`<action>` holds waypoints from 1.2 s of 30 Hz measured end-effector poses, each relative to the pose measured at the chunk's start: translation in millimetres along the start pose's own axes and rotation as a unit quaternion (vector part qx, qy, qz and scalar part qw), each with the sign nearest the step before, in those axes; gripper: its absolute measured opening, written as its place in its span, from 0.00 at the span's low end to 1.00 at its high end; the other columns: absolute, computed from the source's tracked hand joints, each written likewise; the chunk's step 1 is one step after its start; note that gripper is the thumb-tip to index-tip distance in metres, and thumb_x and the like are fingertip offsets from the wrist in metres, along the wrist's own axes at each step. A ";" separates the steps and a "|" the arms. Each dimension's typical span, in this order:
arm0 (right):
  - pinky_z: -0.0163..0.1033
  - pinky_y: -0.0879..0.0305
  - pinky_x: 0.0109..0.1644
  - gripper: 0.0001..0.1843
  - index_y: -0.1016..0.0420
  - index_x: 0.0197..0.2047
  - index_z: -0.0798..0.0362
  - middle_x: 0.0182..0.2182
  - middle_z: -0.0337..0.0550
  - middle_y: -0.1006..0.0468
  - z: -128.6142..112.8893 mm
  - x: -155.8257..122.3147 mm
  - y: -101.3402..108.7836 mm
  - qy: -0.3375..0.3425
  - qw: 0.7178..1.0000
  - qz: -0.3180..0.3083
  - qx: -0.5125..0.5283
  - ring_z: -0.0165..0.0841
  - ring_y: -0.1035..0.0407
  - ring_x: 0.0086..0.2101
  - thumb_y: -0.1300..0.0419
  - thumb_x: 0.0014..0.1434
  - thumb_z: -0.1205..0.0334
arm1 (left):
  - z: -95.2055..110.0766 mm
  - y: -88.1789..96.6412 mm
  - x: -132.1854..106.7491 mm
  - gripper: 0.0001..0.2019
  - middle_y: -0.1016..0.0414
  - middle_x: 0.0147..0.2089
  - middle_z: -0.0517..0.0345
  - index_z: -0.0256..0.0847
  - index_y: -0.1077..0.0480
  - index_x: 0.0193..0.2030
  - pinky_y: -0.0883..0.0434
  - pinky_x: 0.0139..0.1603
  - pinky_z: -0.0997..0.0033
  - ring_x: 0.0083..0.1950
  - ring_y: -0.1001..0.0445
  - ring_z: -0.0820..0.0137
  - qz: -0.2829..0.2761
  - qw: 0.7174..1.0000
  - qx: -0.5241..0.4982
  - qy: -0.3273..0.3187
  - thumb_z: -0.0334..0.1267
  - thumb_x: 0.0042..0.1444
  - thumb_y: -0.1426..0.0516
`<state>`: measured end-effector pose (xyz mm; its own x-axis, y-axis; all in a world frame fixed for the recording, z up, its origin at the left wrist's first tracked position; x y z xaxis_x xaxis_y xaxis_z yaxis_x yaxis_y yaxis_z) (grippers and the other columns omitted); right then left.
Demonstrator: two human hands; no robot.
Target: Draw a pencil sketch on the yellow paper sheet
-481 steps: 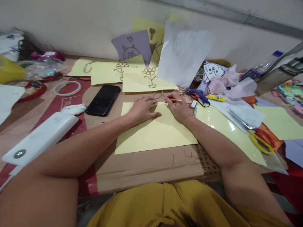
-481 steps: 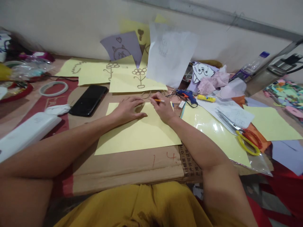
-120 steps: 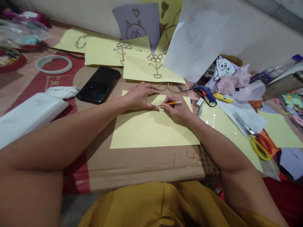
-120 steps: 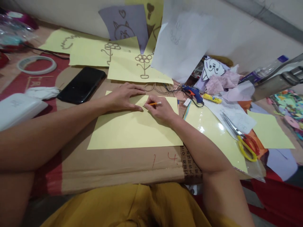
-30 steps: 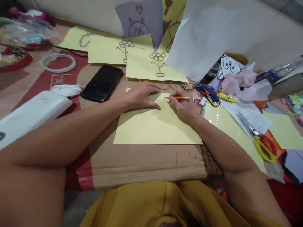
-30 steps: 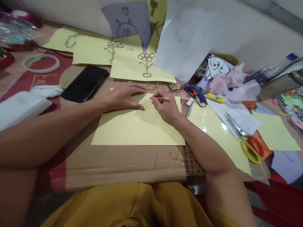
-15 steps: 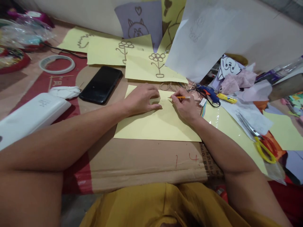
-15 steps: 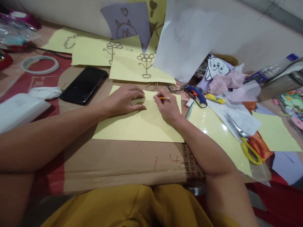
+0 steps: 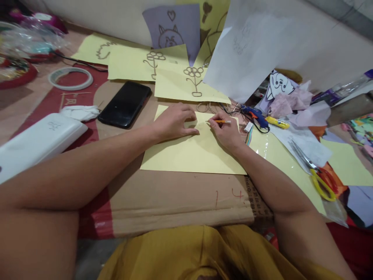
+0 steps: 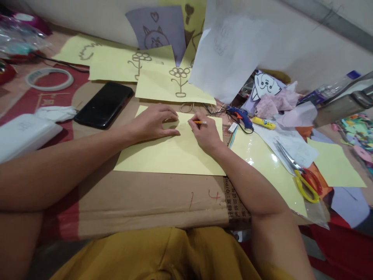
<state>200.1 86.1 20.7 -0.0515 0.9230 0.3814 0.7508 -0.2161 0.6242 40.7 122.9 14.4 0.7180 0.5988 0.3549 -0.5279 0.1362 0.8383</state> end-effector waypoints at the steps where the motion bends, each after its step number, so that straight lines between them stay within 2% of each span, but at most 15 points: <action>1: 0.41 0.37 0.38 0.08 0.29 0.32 0.49 0.28 0.37 0.24 0.8 0.0 -0.3 -0.002 1.000 -0.001 0.000 0.32 0.32 0.30 0.39 0.64 0.60 | -0.3 0.2 -0.2 0.21 0.20 0.53 0.45 0.39 0.21 0.46 0.30 0.56 0.57 0.55 0.24 0.55 0.001 1.000 -0.001 0.000 0.54 0.55 0.31; 24: 0.41 0.37 0.37 0.09 0.29 0.32 0.48 0.28 0.37 0.24 1.9 -0.3 3.1 0.006 1.000 0.018 -0.004 0.32 0.32 0.30 0.39 0.65 0.57 | -1.1 0.4 0.2 0.21 0.20 0.54 0.45 0.40 0.21 0.47 0.30 0.56 0.57 0.55 0.24 0.55 -0.005 1.000 0.000 0.010 0.55 0.56 0.32; 36: 0.41 0.37 0.37 0.08 0.30 0.32 0.48 0.27 0.36 0.25 1.0 0.2 3.3 0.003 1.000 0.021 0.004 0.32 0.33 0.30 0.39 0.64 0.60 | -1.2 0.6 0.4 0.22 0.20 0.53 0.45 0.39 0.21 0.46 0.30 0.56 0.57 0.55 0.24 0.54 -0.002 1.000 0.006 0.005 0.55 0.55 0.31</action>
<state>203.2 85.9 22.2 -0.0240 0.9116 0.4104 0.7576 -0.2513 0.6024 40.1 124.1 14.5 0.7156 0.6065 0.3465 -0.5190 0.1298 0.8449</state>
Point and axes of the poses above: each hand's wrist, its own x-axis towards the middle knuckle, its own y-axis out of the back of the hand, z = x × y, the point moved 9 cm from there along x, towards the middle knuckle
